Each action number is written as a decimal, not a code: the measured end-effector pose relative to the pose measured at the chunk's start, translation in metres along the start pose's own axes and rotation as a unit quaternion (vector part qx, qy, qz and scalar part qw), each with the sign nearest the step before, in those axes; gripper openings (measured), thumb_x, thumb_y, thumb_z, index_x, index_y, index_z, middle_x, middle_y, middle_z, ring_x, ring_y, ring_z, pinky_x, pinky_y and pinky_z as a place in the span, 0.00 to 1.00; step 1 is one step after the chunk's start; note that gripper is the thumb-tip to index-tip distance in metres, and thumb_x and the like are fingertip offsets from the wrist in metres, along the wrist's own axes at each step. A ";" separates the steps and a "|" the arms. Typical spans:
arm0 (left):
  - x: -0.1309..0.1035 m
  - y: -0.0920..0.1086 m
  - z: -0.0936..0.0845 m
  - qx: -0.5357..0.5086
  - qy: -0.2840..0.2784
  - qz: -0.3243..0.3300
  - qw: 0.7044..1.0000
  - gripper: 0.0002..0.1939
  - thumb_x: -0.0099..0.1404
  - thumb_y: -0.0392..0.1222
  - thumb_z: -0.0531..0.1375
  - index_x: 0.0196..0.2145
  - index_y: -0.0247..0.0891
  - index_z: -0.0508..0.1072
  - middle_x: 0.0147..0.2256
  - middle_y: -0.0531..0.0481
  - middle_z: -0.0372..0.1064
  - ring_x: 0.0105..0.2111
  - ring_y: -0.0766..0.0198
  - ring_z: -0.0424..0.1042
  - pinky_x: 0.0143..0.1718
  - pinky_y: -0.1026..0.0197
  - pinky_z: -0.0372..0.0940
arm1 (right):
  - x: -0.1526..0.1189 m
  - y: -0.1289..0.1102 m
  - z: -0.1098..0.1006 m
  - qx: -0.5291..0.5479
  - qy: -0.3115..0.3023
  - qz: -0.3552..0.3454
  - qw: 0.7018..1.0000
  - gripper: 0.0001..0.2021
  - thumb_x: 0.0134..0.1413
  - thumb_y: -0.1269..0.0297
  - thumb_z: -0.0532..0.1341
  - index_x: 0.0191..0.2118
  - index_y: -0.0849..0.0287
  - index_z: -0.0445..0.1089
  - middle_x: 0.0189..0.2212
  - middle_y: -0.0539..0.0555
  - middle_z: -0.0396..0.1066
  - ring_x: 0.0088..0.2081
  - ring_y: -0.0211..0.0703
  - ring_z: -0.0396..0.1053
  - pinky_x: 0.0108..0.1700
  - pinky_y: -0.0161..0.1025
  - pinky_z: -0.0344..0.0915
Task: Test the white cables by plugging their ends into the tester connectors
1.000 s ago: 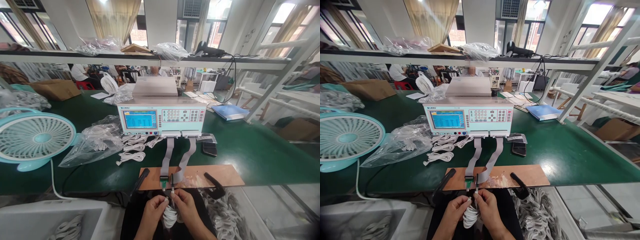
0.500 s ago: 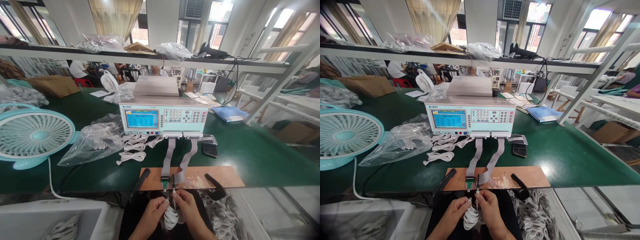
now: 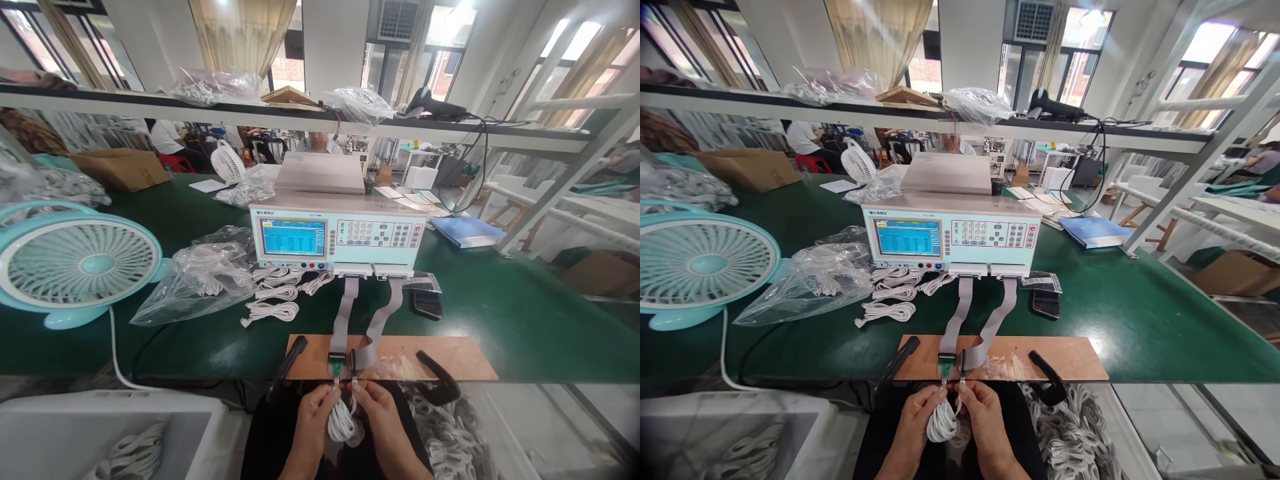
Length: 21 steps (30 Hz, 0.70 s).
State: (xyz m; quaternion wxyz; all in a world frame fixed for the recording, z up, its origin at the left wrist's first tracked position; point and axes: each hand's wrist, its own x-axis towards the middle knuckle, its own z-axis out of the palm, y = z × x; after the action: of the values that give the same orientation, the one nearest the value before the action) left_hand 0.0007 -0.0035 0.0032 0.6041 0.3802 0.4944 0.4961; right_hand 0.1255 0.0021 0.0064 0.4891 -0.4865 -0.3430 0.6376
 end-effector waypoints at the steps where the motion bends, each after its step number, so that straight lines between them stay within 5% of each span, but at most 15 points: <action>1: 0.000 -0.001 0.001 -0.010 0.008 0.002 1.000 0.16 0.57 0.45 0.58 0.18 0.34 0.64 0.18 0.57 0.53 0.21 0.71 0.52 0.23 0.68 0.50 | -0.001 -0.001 0.000 -0.007 -0.005 -0.006 1.000 0.16 0.43 0.53 0.65 0.24 0.64 0.71 0.18 0.48 0.60 0.22 0.36 0.52 0.25 0.31 0.50; 9: -0.005 -0.006 0.012 -0.091 0.051 -0.001 0.995 0.12 0.57 0.44 0.59 0.23 0.33 0.69 0.21 0.55 0.61 0.24 0.69 0.59 0.27 0.67 0.56 | -0.008 -0.009 0.005 -0.009 -0.007 -0.016 1.000 0.16 0.42 0.53 0.65 0.20 0.62 0.68 0.18 0.48 0.62 0.21 0.36 0.54 0.25 0.32 0.52; 17: 0.001 -0.007 0.022 -0.018 0.077 -0.009 0.997 0.17 0.57 0.50 0.56 0.24 0.32 0.72 0.20 0.52 0.64 0.22 0.66 0.61 0.24 0.65 0.56 | -0.005 -0.007 0.004 0.018 -0.031 0.019 0.999 0.14 0.44 0.55 0.64 0.29 0.63 0.72 0.23 0.52 0.69 0.26 0.42 0.64 0.30 0.35 0.60; 21: -0.022 0.020 0.007 0.052 0.120 0.020 0.991 0.14 0.54 0.47 0.58 0.20 0.34 0.71 0.19 0.52 0.65 0.23 0.64 0.63 0.24 0.64 0.57 | -0.007 -0.006 -0.003 -0.018 -0.007 0.032 0.999 0.13 0.37 0.55 0.68 0.26 0.59 0.71 0.23 0.52 0.70 0.26 0.45 0.66 0.29 0.37 0.63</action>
State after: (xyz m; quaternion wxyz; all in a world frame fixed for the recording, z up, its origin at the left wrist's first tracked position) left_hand 0.0031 -0.0199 0.0289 0.5096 0.3586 0.5810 0.5236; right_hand 0.1306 -0.0034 0.0128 0.4573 -0.5013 -0.3426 0.6498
